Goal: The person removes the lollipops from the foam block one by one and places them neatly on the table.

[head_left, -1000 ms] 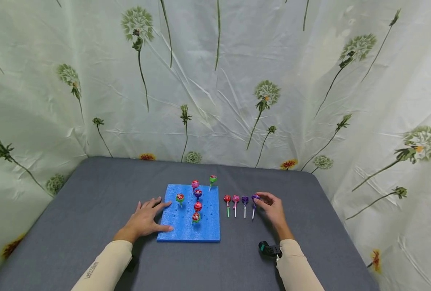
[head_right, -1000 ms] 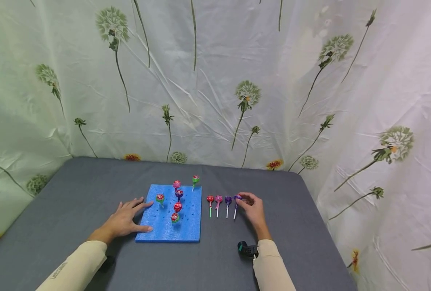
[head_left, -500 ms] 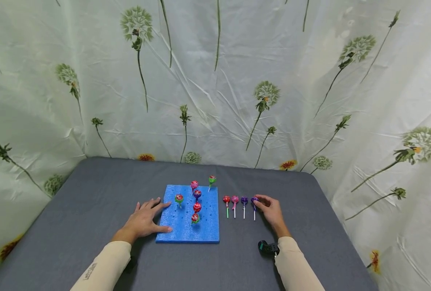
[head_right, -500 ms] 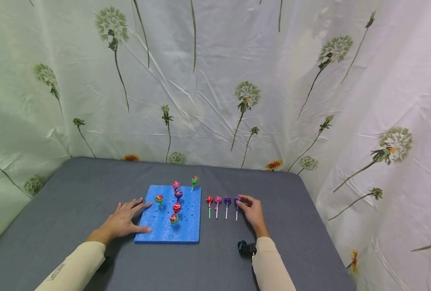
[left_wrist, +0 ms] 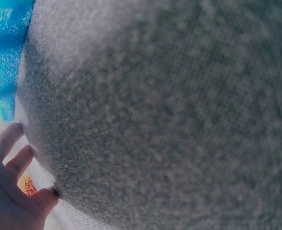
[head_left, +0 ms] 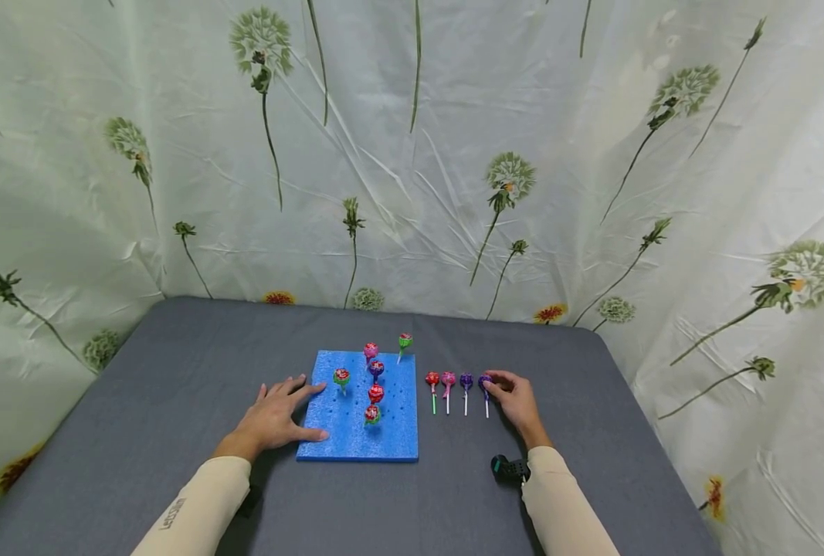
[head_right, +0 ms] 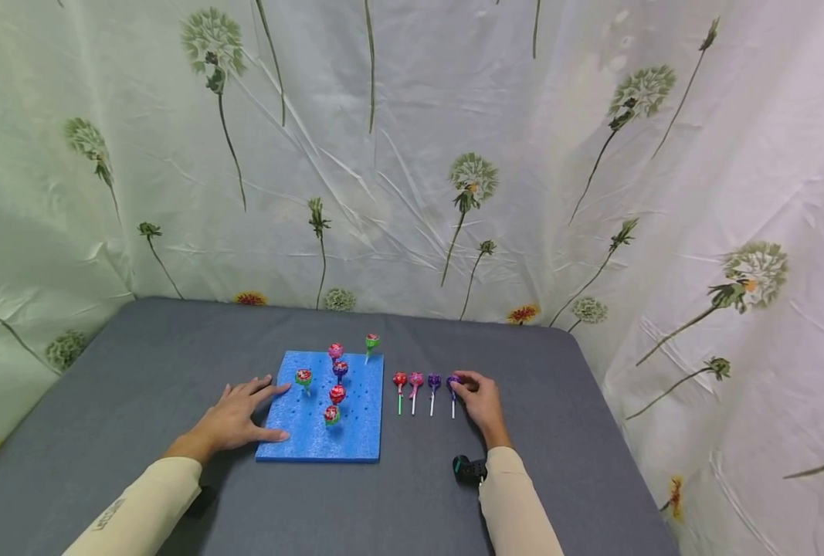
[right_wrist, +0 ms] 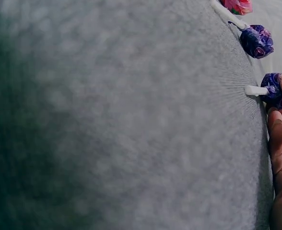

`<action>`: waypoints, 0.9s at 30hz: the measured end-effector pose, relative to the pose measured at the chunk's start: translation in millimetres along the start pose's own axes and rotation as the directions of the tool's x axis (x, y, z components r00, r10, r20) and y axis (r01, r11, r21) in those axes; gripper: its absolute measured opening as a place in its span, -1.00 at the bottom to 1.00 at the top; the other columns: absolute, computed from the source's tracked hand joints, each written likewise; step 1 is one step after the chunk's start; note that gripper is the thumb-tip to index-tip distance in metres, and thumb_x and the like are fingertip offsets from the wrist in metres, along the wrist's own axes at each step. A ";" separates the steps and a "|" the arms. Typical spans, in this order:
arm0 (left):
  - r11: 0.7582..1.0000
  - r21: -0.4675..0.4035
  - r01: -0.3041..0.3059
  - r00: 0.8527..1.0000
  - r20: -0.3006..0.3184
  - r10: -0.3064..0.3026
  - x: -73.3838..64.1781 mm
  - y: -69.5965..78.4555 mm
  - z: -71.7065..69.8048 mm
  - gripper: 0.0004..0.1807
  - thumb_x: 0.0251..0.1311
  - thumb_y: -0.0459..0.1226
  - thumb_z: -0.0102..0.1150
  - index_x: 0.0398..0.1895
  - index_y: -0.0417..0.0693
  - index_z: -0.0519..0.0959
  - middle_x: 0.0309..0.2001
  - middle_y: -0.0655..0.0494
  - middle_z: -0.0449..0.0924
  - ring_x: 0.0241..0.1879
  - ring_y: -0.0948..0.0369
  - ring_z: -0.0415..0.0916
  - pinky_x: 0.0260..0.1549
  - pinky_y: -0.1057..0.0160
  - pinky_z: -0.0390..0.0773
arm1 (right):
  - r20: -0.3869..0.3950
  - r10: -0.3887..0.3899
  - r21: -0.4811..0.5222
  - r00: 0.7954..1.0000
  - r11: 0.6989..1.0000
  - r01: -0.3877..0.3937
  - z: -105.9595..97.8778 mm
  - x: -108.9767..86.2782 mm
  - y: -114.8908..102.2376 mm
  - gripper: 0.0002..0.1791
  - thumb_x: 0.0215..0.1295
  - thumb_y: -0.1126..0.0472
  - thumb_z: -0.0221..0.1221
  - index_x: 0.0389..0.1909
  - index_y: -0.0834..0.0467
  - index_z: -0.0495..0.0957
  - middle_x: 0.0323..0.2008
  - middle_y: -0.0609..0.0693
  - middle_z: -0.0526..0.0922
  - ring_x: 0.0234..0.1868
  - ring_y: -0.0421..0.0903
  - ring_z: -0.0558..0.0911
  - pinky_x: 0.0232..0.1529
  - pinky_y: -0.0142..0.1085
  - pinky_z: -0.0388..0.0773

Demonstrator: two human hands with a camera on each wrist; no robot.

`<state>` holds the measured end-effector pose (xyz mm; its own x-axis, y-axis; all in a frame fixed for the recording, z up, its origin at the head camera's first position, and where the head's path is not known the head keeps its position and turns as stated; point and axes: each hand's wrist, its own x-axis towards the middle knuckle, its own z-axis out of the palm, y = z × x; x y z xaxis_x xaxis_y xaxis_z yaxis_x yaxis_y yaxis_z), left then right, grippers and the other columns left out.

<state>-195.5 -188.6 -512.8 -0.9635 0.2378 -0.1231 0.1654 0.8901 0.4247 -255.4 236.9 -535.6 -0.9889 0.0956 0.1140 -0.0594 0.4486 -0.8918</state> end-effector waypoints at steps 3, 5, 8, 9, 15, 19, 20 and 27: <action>1.000 -0.002 0.003 1.000 0.001 -0.003 -1.5 0.9 -0.6 0.06 -0.20 0.37 0.30 0.40 0.07 0.32 0.39 -0.32 0.15 0.36 -0.33 0.02 0.27 -0.43 -0.16 | -0.003 0.004 -0.015 1.000 1.000 -0.004 0.5 -0.6 -1.2 -0.74 0.14 0.40 0.32 -0.12 0.37 0.64 -0.28 0.17 0.69 -0.41 -0.28 0.53 -0.40 -0.47 0.45; 1.000 0.000 0.005 1.000 0.003 -0.005 -2.4 1.3 -1.0 0.06 -0.20 0.37 0.31 0.39 0.08 0.32 0.39 -0.32 0.14 0.36 -0.33 0.02 0.26 -0.43 -0.16 | -0.003 0.014 -0.024 1.000 1.000 -0.014 1.0 -0.8 -2.5 -0.72 0.12 0.39 0.34 -0.12 0.34 0.65 -0.28 0.16 0.69 -0.41 -0.26 0.54 -0.38 -0.47 0.43; 1.000 0.001 0.009 1.000 0.005 -0.009 -3.4 1.6 -1.1 0.06 -0.20 0.37 0.30 0.39 0.09 0.32 0.39 -0.31 0.14 0.36 -0.33 0.02 0.26 -0.43 -0.16 | -0.001 0.028 -0.034 1.000 0.999 -0.028 2.2 -0.9 -4.3 -0.71 0.12 0.35 0.35 -0.11 0.32 0.66 -0.25 0.16 0.69 -0.38 -0.23 0.53 -0.36 -0.45 0.41; 1.000 0.003 0.009 1.000 0.005 -0.009 -3.6 1.8 -1.1 0.06 -0.20 0.37 0.30 0.40 0.09 0.32 0.39 -0.31 0.14 0.36 -0.34 0.02 0.26 -0.43 -0.15 | -0.002 0.034 -0.035 0.999 0.999 -0.034 2.7 -0.9 -4.8 -0.71 0.13 0.34 0.35 -0.10 0.31 0.66 -0.24 0.16 0.69 -0.37 -0.22 0.52 -0.36 -0.44 0.41; 1.000 0.007 0.009 1.000 0.007 -0.009 -4.3 2.7 -0.1 0.06 -0.19 0.38 0.29 0.40 0.09 0.32 0.40 -0.31 0.14 0.36 -0.34 0.02 0.26 -0.43 -0.15 | 0.001 0.042 -0.029 0.999 0.999 -0.042 3.6 -1.1 -4.5 -0.71 0.14 0.32 0.35 -0.09 0.30 0.65 -0.21 0.17 0.68 -0.34 -0.17 0.52 -0.35 -0.43 0.40; 1.000 0.005 0.012 1.000 0.005 -0.012 -4.9 3.9 0.5 0.06 -0.19 0.38 0.29 0.40 0.08 0.32 0.40 -0.31 0.14 0.36 -0.34 0.01 0.26 -0.44 -0.15 | 0.003 0.049 -0.029 0.999 0.998 -0.049 2.9 -1.6 -3.4 -0.70 0.14 0.31 0.36 -0.09 0.29 0.65 -0.21 0.16 0.67 -0.33 -0.17 0.51 -0.34 -0.42 0.40; 1.000 0.005 0.011 1.000 0.004 -0.011 -5.1 4.2 0.7 0.06 -0.19 0.38 0.30 0.40 0.08 0.32 0.39 -0.31 0.14 0.36 -0.35 0.02 0.26 -0.43 -0.15 | 0.002 0.051 -0.032 0.999 0.998 -0.050 2.8 -1.7 -3.1 -0.70 0.14 0.30 0.36 -0.09 0.29 0.65 -0.22 0.15 0.67 -0.33 -0.16 0.51 -0.34 -0.41 0.39; 1.000 0.005 0.015 1.000 0.002 -0.015 -7.0 6.4 1.6 0.06 -0.19 0.38 0.30 0.40 0.07 0.32 0.39 -0.32 0.14 0.36 -0.34 0.01 0.26 -0.43 -0.15 | -0.007 0.055 -0.046 0.998 0.997 -0.055 1.3 -2.5 -2.3 -0.69 0.14 0.28 0.36 -0.09 0.27 0.65 -0.22 0.13 0.66 -0.33 -0.16 0.49 -0.31 -0.37 0.38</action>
<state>-187.4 -184.0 -510.6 -0.9655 0.2249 -0.1315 0.1516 0.8955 0.4184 -253.0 234.5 -534.4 -0.9896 0.1266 0.0682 0.0014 0.4829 -0.8757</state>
